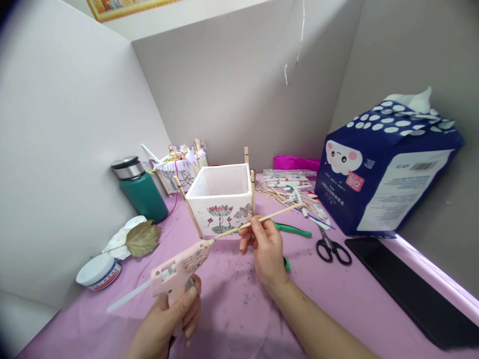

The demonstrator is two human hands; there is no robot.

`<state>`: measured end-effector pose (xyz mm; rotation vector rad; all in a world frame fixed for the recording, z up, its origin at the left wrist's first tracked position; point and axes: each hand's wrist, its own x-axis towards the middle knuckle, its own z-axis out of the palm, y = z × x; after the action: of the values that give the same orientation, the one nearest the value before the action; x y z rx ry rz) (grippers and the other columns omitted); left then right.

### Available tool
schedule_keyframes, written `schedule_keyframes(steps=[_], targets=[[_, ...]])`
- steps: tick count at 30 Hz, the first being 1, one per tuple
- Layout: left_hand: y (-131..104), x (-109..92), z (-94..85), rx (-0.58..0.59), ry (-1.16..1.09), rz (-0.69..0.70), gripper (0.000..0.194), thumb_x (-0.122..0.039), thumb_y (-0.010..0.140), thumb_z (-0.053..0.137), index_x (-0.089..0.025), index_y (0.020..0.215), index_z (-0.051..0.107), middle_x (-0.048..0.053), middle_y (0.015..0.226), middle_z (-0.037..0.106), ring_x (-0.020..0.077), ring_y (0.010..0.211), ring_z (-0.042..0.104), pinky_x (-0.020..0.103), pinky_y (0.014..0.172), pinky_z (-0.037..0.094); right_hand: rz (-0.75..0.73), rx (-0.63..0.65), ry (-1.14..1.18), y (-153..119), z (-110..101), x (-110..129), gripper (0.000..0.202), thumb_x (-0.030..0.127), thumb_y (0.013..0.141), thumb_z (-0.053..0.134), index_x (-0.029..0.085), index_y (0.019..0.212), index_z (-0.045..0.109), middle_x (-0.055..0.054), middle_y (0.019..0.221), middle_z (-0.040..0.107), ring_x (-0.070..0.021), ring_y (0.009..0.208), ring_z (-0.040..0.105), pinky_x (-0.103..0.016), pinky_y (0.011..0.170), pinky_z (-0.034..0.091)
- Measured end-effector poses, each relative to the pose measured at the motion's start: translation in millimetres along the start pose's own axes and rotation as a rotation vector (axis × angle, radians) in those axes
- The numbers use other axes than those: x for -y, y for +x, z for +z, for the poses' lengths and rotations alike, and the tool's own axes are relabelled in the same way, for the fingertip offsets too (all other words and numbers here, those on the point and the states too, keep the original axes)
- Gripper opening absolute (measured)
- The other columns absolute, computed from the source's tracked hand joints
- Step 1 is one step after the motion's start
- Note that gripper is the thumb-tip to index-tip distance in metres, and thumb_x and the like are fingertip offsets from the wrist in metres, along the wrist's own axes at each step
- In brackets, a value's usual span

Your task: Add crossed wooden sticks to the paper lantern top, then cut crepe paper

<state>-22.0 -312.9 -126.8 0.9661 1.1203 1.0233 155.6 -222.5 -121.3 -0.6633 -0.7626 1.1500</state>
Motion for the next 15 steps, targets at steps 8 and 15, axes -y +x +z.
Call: schedule_keyframes(steps=[8,15], targets=[[-1.3,-3.3,2.5,-0.021,-0.007,0.013,0.043,-0.056,0.073,0.067,-0.017,0.081,0.05,-0.008,0.047,0.04,0.0068,0.039,0.038,0.019,0.038,0.034,-0.002,-0.015,-0.038,0.3,0.9,0.7,0.027,0.041,0.078,0.067,0.019,0.076,0.052,0.001,0.063,0.065,-0.0094,0.04,0.052,-0.021,0.037,0.04],[-0.2,-3.6,1.4,-0.034,0.001,0.009,0.043,-0.056,0.074,0.066,-0.018,0.083,0.049,-0.008,0.048,0.038,0.0068,0.04,0.037,0.019,0.038,0.034,-0.012,-0.012,-0.036,0.2,-0.1,1.5,0.027,0.041,0.079,0.067,0.019,0.076,0.051,0.001,0.063,0.065,-0.0095,0.04,0.052,-0.022,0.038,0.04]])
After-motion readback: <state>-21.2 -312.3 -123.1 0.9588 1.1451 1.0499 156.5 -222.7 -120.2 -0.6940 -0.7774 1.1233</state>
